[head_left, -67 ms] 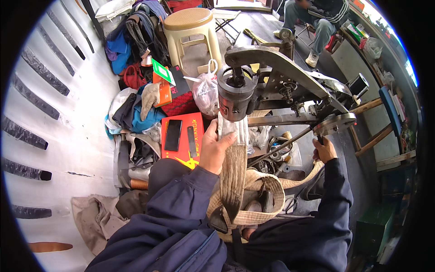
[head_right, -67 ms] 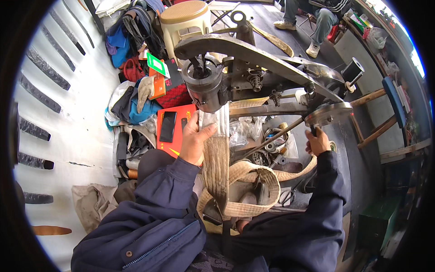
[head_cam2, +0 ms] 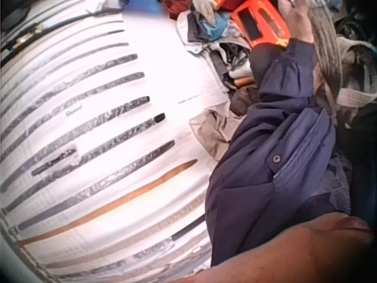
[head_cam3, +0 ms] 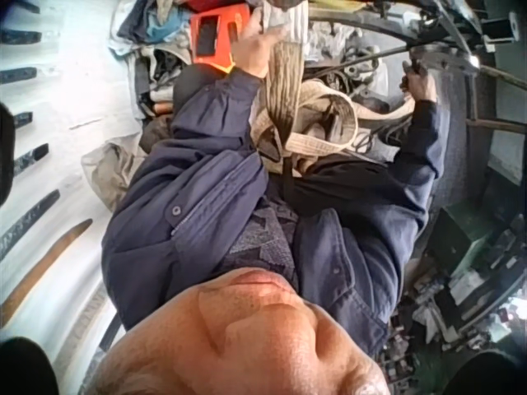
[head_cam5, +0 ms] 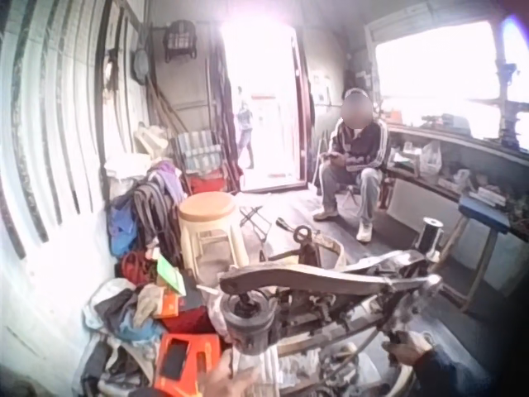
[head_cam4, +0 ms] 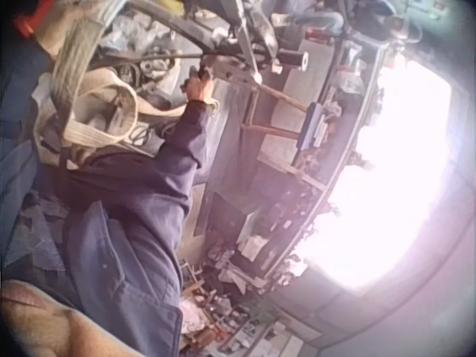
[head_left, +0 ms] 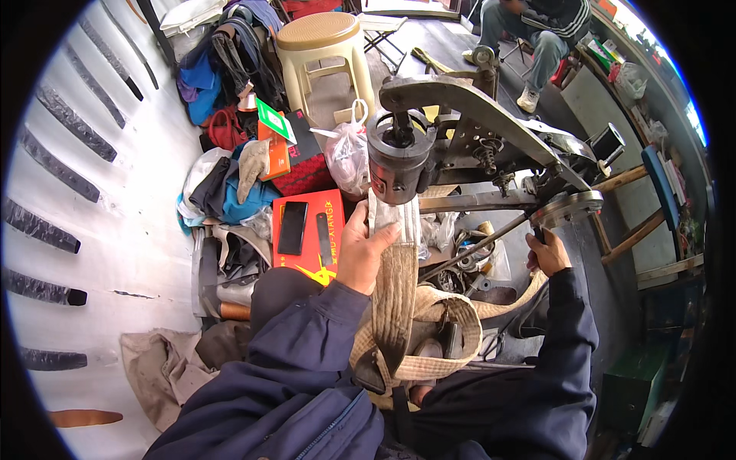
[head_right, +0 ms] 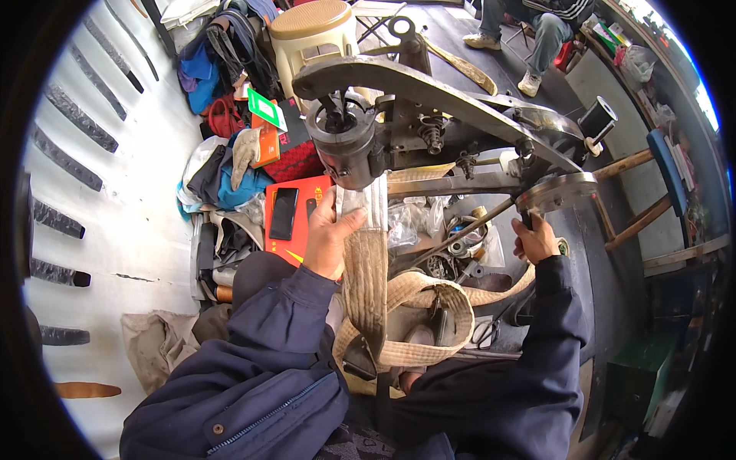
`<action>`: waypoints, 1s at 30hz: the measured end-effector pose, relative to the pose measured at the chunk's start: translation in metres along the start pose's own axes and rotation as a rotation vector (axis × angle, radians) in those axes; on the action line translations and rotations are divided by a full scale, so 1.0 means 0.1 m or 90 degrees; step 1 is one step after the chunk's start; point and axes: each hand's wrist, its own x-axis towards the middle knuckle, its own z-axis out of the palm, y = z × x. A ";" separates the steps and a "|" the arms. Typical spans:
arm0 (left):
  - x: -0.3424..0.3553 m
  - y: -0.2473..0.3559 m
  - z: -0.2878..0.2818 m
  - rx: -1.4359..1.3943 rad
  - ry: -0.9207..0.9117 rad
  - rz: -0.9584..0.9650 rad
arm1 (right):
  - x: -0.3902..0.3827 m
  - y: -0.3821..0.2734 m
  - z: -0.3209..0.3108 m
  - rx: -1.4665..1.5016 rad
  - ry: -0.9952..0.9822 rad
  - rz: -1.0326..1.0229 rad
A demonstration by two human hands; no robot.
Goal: The person sits on the floor and adjusts a vintage sewing machine, rotating the handwheel, threading the needle, and manipulating small metal parts. The person handles a woven strap and a spool of thread while making adjustments to the machine's internal components.
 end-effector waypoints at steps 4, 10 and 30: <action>-0.01 0.02 0.01 -0.003 0.001 -0.014 | -0.27 -0.53 -0.18 0.019 0.085 -0.225; 0.04 0.04 0.02 -0.007 -0.004 -0.026 | 0.18 -0.19 -0.96 -0.116 0.411 -0.215; 0.07 -0.02 0.00 -0.025 -0.008 -0.017 | -0.11 -0.50 -0.70 -0.061 0.306 -0.259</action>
